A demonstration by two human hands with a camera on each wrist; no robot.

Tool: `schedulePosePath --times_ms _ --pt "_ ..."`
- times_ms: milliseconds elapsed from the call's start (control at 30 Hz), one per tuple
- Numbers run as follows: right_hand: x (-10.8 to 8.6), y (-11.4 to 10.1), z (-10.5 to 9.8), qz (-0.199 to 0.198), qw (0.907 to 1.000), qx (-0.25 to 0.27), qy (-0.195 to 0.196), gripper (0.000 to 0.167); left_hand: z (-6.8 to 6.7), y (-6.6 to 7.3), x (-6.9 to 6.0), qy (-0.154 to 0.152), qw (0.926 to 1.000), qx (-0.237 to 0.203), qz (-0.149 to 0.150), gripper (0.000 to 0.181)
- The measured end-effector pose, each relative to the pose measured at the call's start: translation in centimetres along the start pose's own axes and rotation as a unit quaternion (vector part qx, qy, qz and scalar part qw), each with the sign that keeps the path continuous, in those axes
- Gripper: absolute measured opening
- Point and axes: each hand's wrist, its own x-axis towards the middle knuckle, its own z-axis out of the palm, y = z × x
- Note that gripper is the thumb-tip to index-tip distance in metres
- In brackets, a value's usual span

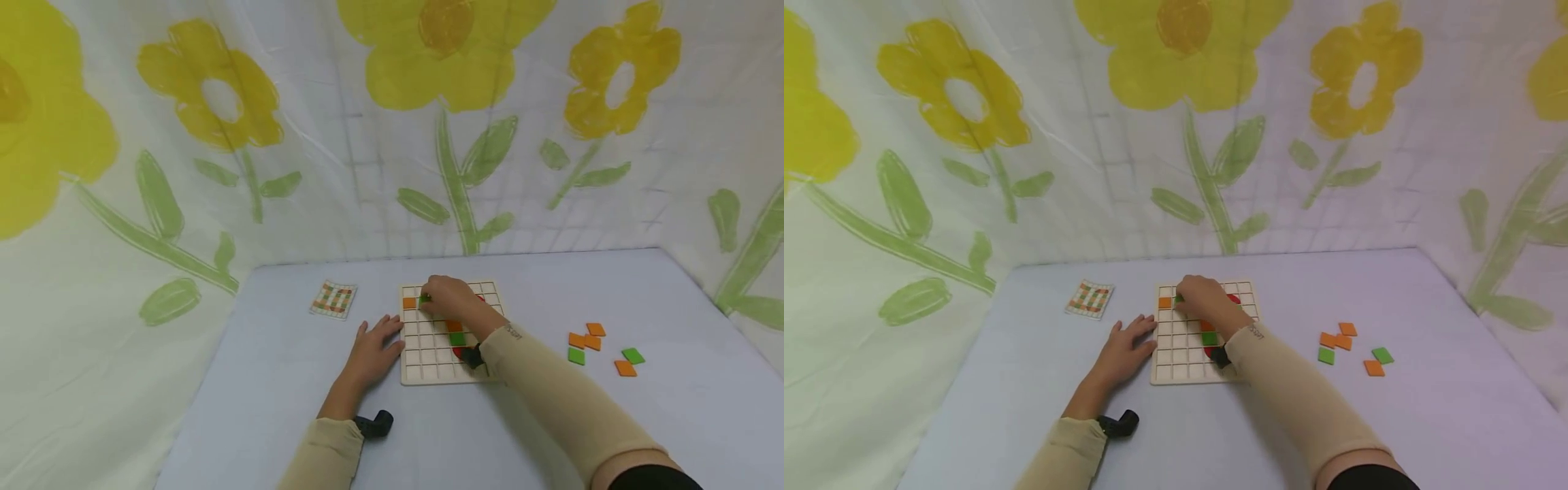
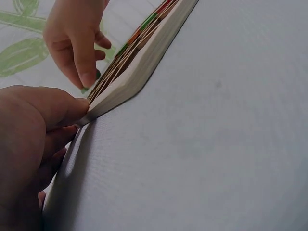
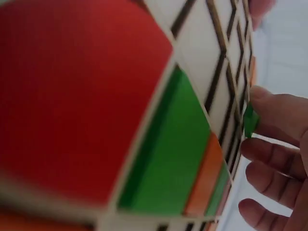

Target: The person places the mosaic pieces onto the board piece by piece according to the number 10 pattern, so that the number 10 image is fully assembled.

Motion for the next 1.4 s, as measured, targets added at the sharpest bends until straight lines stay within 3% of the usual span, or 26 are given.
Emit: schedulePosePath --times_ms 267,467,567,733,933,1033,1200,1400 --pt "-0.3 0.5 0.8 0.053 0.9977 0.037 -0.02 0.028 0.8 0.9 -0.3 -0.014 0.9999 -0.001 -0.003 0.045" --pt "-1.1 0.8 0.8 0.059 0.9966 0.036 -0.044 0.039 1.2 1.0 -0.7 -0.014 0.9999 0.002 -0.008 0.044" --pt "-2.3 1.6 0.1 0.061 0.9944 0.078 -0.036 0.046 1.5 1.1 -0.8 -0.014 0.9998 -0.008 -0.006 0.043" --pt "-6.3 5.3 -1.5 0.072 0.9858 0.151 0.007 0.047 1.8 0.9 -0.7 -0.015 0.9998 -0.006 -0.011 0.044" --pt "-12.5 11.0 -2.5 0.123 0.9796 0.153 0.045 0.045 0.5 0.4 0.0 0.002 0.9995 0.022 -0.022 0.044" --pt "-15.8 13.3 -2.5 0.156 0.9748 0.154 0.041 0.05 -0.4 0.4 0.4 0.009 0.9993 0.028 -0.02 0.044" --pt "-20.6 15.5 -1.8 0.193 0.9646 0.179 0.02 0.055 -1.0 0.5 0.4 0.0 0.9997 0.02 -0.016 0.045" --pt "-23.3 16.5 -0.6 0.177 0.9721 0.154 0.013 0.053 -0.1 0.3 0.2 -0.002 0.9998 0.016 -0.014 0.045"
